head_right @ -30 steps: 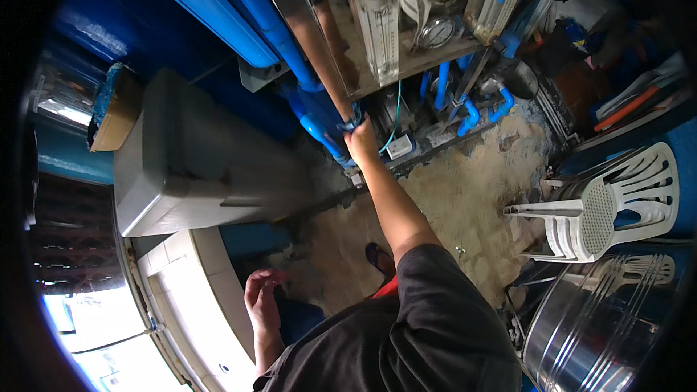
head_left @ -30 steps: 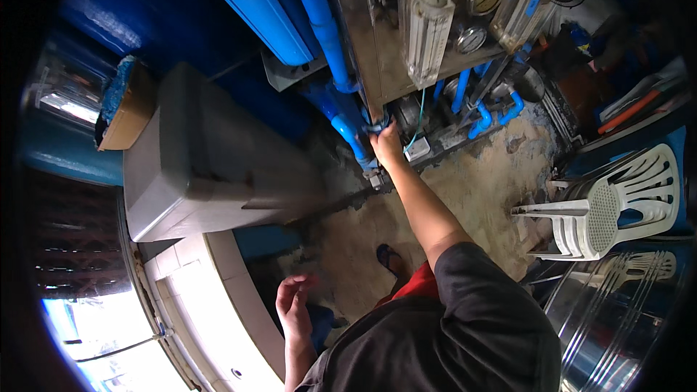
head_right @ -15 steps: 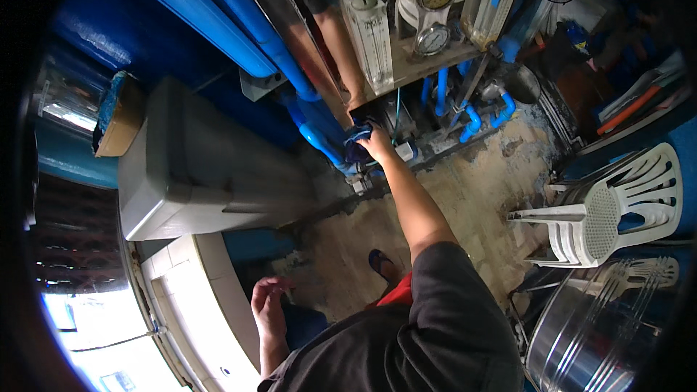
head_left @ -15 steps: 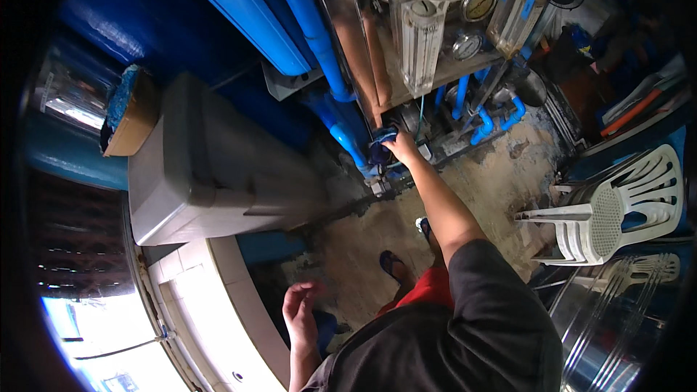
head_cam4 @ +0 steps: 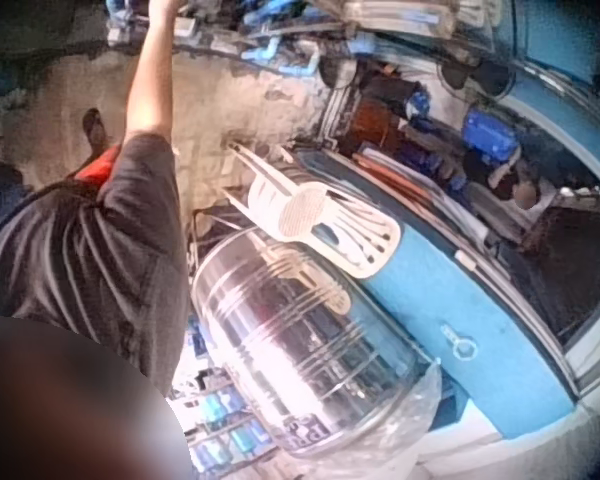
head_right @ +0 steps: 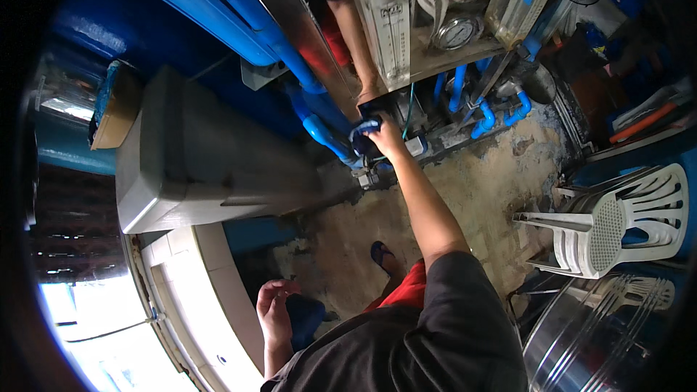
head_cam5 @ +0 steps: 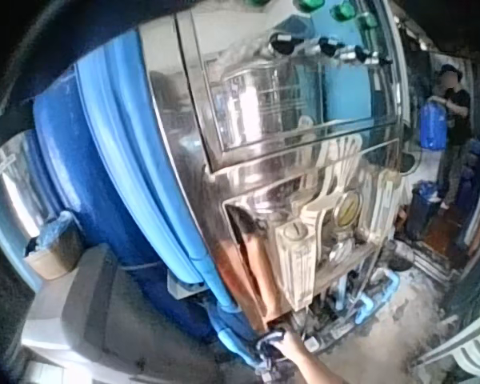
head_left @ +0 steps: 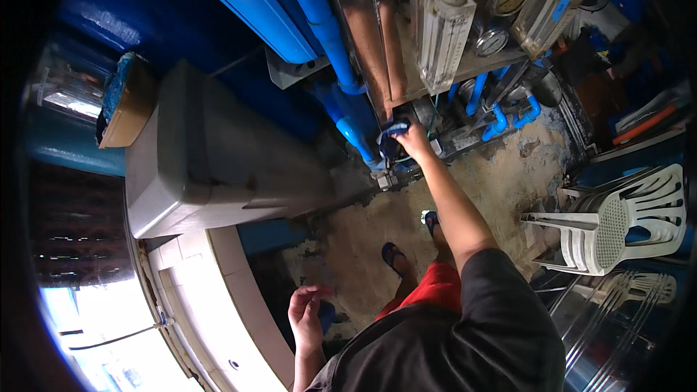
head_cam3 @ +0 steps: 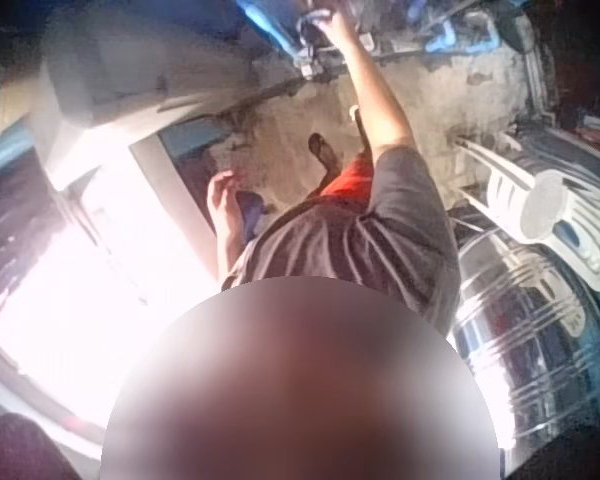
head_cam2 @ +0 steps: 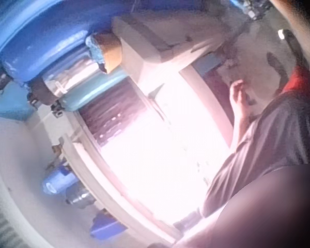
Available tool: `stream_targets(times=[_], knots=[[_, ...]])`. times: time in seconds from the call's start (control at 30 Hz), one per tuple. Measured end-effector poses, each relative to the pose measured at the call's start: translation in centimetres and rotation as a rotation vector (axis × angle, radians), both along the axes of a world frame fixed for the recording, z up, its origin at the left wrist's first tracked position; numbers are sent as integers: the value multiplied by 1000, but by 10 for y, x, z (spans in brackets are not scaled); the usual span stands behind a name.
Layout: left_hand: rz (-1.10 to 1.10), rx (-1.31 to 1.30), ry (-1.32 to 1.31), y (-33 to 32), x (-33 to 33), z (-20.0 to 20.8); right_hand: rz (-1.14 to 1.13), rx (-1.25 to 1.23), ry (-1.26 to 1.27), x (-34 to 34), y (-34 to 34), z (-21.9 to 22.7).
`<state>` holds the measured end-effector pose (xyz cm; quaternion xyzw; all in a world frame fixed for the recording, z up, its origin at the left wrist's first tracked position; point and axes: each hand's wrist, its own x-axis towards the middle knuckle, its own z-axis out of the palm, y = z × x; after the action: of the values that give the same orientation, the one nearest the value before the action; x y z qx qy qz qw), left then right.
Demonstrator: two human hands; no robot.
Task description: The person wipes the exterior of a water purification system using a blue cloth. They clean the control panel, cylindrical tanks, and connected pipes, moving around the unit to reach different sections.
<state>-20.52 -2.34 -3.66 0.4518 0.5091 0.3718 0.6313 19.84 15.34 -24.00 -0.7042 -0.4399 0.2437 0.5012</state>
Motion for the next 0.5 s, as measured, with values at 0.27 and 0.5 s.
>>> stream_targets(times=[0.27,0.5], knots=[[17,-31,-2,2,7,-11,6,46,-84,-12,6,13],[34,-25,-9,1,7,-5,95,178,-133,7,-2,26]])
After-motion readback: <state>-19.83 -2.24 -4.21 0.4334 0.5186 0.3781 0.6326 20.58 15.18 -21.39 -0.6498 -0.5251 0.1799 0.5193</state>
